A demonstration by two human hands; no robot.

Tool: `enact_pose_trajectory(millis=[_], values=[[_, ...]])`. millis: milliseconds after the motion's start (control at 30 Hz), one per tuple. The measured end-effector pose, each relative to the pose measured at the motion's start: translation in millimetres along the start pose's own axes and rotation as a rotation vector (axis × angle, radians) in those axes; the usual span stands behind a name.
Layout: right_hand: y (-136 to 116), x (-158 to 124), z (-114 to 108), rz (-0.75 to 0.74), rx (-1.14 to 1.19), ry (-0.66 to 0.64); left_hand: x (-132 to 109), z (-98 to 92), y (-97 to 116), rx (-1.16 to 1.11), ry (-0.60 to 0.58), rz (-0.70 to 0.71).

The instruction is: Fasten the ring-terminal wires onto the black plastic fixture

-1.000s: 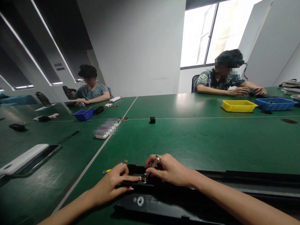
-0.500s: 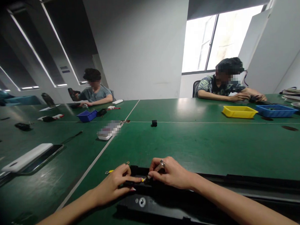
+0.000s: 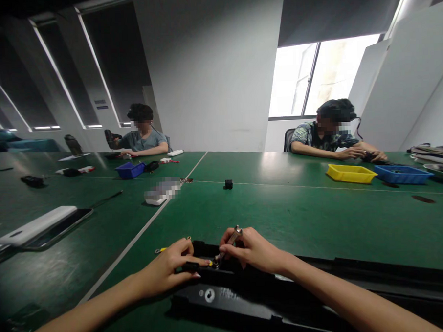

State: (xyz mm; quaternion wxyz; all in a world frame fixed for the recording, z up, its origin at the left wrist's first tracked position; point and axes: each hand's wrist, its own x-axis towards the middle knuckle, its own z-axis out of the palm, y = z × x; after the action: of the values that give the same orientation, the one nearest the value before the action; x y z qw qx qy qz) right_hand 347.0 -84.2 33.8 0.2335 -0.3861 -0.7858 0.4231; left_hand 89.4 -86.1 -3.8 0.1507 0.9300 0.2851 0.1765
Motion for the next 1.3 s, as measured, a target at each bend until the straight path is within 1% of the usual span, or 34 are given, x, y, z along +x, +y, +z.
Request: enact_pose_trajectory(millis=[200,500,633,800,1067,1300], values=[[0.8,0.2,-1.0,-0.037,-0.006,-0.007,1.2,-0.2,0.2,0.020,0.013,0.009],[2.3,-2.1,-1.0,0.013,-0.019,-0.011,1.3,-0.5,1.4,0.029,0.022,0.009],[0.7,-0.5,0.0,0.050,0.025,-0.002,1.3,-0.7,0.8,0.019,0.021,0.013],[1.7,0.5,0.7,0.046,0.063,-0.001,0.9,0.4,-0.1,0.014,0.030,0.014],[-0.4,0.6,0.3,0.053,0.040,-0.001,1.1,-0.4,0.2,0.029,0.028,0.019],[-2.9,-1.9,-1.5,0.035,-0.042,-0.016,1.8,1.9,-1.3,0.015,0.047,0.024]])
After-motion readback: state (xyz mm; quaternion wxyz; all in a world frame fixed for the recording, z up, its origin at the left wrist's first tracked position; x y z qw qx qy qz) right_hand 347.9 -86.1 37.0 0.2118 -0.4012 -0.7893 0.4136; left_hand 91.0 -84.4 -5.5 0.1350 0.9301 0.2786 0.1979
